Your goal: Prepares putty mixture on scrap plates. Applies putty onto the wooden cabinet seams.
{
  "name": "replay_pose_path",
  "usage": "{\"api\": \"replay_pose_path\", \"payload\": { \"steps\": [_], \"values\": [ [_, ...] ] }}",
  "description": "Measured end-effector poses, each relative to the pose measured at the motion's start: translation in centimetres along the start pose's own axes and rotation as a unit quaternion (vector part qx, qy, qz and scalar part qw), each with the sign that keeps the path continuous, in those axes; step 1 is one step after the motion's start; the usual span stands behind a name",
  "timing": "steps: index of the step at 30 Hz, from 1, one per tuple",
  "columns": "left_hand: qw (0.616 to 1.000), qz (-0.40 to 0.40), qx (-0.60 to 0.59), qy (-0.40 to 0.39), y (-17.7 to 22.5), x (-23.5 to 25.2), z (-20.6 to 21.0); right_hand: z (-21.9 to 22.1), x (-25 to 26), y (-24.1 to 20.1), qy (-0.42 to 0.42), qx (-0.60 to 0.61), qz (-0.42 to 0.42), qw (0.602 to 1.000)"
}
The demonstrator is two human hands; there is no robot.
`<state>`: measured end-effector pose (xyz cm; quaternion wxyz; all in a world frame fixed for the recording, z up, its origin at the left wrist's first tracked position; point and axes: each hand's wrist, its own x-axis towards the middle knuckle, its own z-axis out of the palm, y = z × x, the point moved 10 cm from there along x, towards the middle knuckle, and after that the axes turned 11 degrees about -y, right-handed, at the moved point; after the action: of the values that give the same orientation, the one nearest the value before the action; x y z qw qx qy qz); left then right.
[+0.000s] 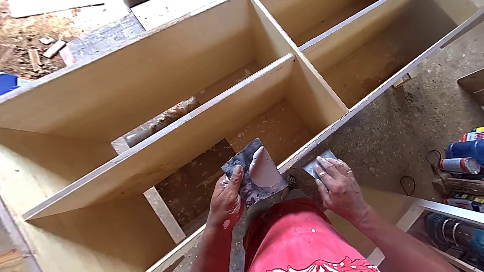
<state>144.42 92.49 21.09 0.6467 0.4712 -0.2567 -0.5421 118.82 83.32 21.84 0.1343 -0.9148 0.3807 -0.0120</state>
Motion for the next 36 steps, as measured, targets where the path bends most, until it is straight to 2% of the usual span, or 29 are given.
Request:
{"api": "replay_pose_path", "payload": {
  "steps": [2, 5, 9, 11, 16, 19, 22, 26, 30, 33, 36],
  "values": [
    [1.000, -0.006, 0.002, -0.009, 0.3, 0.2, -0.9, -1.3, 1.0, -0.5, 0.032, 0.002, -0.005, 0.999],
    [0.999, -0.022, 0.007, -0.038, 0.8, 0.2, -2.1, -0.3, 2.6, -1.1, 0.017, -0.009, -0.002, 1.000],
    [0.997, -0.021, 0.020, -0.072, 2.5, -0.6, -4.3, -1.2, 1.1, -1.2, -0.018, -0.006, 0.016, 1.000],
    [0.997, -0.023, 0.024, -0.070, 3.1, -1.1, -5.7, -1.8, 1.0, -2.1, -0.002, -0.005, 0.010, 1.000],
    [0.996, -0.031, 0.026, -0.077, 3.3, -2.3, -7.5, 0.3, 2.4, -3.4, 0.007, -0.002, -0.022, 1.000],
    [0.997, -0.025, 0.018, -0.073, 3.4, -3.0, -8.1, -0.3, 0.4, -3.4, -0.014, -0.014, -0.008, 1.000],
    [0.998, -0.018, 0.015, -0.058, 3.4, -3.4, -8.5, -1.2, 0.3, -4.8, 0.007, -0.013, -0.010, 1.000],
    [0.998, -0.020, 0.008, -0.053, 2.9, -4.0, -8.3, 1.6, 0.9, -6.7, 0.008, -0.008, -0.015, 1.000],
    [0.998, -0.021, -0.003, -0.051, 2.5, -4.9, -8.6, 0.8, -1.0, -6.5, -0.009, -0.015, 0.008, 1.000],
    [0.998, -0.022, -0.001, -0.058, 2.1, -4.9, -8.7, 0.2, 0.4, -7.6, 0.021, -0.019, -0.005, 1.000],
    [0.997, -0.032, 0.004, -0.075, 2.1, -4.6, -8.1, 1.8, 1.1, -7.5, -0.008, -0.025, 0.005, 1.000]
  ]
}}
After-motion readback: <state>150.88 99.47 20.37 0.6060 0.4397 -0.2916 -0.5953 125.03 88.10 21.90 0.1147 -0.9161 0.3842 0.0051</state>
